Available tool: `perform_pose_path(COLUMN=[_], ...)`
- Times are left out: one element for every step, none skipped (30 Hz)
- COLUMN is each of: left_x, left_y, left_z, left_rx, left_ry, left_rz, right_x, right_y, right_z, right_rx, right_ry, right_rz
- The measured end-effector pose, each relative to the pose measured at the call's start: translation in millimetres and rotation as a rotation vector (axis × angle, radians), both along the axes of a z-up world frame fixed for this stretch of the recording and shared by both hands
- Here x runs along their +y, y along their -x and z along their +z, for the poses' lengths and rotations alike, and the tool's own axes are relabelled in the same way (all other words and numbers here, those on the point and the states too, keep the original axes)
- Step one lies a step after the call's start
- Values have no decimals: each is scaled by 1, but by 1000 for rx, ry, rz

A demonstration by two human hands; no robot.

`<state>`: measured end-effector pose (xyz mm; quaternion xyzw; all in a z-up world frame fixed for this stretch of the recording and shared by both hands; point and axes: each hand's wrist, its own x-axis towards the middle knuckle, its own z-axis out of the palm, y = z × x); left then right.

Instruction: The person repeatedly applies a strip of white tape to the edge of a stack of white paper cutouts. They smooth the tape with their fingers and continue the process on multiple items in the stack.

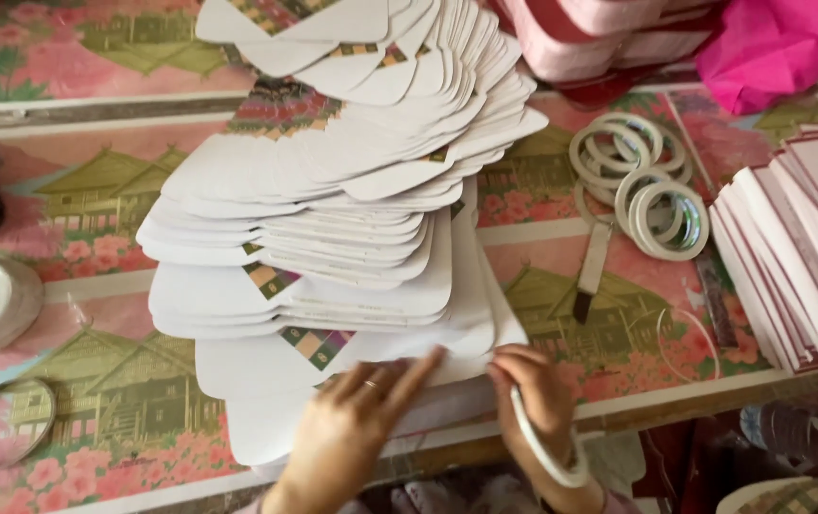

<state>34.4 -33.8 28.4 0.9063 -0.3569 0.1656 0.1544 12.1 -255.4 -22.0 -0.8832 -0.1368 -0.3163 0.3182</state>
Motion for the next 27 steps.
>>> perform_pose_path(left_x=[6, 12, 17, 12, 8, 5, -5, -14, -19, -16, -19, -23, -26, -29, -31, -35, -38, -42, -36, -31, -26, -10, 7, 23, 31, 39, 45], left_y=[-11, -22, -27, -23, -20, -17, -7, 3, 8, 17, 22, 25, 25, 25, 25, 24, 21, 19, 19, 19, 20, 20, 20, 20, 26, 31, 35], left_z=[-1, -2, -5, -3, -1, -1, -9, -18, -28, -34, -39, -43, -45, -47, -49, -53, -57, -62, -59, -57, -54, -38, -22, -5, -8, -9, -11], left_rx=[-8, -88, -149, -137, -111, -85, -27, -39, -76, -43, -9, 25, 36, 10, -16, -8, -32, -56, -48, -14, 25, 38, 69, 98, 105, 90, 72], left_ry=[2, -46, -96, -94, -19, 57, 38, 42, 41, 17, -16, -47, -43, -52, -67, -69, -130, -191, -192, -126, -62, -64, 94, 253, 246, 302, 362], left_rz=[-3, 96, 194, 189, 161, 134, 143, 153, 173, 190, 184, 177, 180, 194, 208, 211, 241, 270, 280, 207, 133, 143, 111, 79, 81, 63, 38], right_x=[4, 8, 12, 11, 12, 14, 9, 6, 6, 13, 13, 13, 16, 18, 23, 25, 26, 28, 32, 35, 39, 39, 40, 40, 42, 43, 44], right_y=[-7, -14, -14, -13, -14, -16, -13, -10, -16, -8, -6, -4, -4, -4, -4, 3, 8, 13, 13, 12, 13, 14, 16, 17, 14, 12, 9], right_z=[7, 14, 19, 24, 29, 31, 33, 33, 30, 26, 25, 25, 24, 24, 22, 13, 3, -5, -1, 4, 8, 19, 29, 39, 36, 33, 31], right_rx=[-8, -1, 26, 38, 43, 47, 104, 116, 102, 133, 89, 46, 56, 23, -10, -2, -85, -167, -161, -149, -129, -116, 79, 273, 279, 321, 360], right_ry=[2, 89, 174, 175, 202, 228, 209, 210, 207, 183, 198, 213, 218, 232, 240, 240, 183, 123, 122, -4, -135, -140, -95, -46, -53, -56, -56], right_rz=[-3, 50, 102, 99, 135, 172, 187, 208, 237, 260, 180, 101, 105, 86, 66, 70, 216, 362, 373, 447, 517, 526, 393, 260, 261, 292, 317])
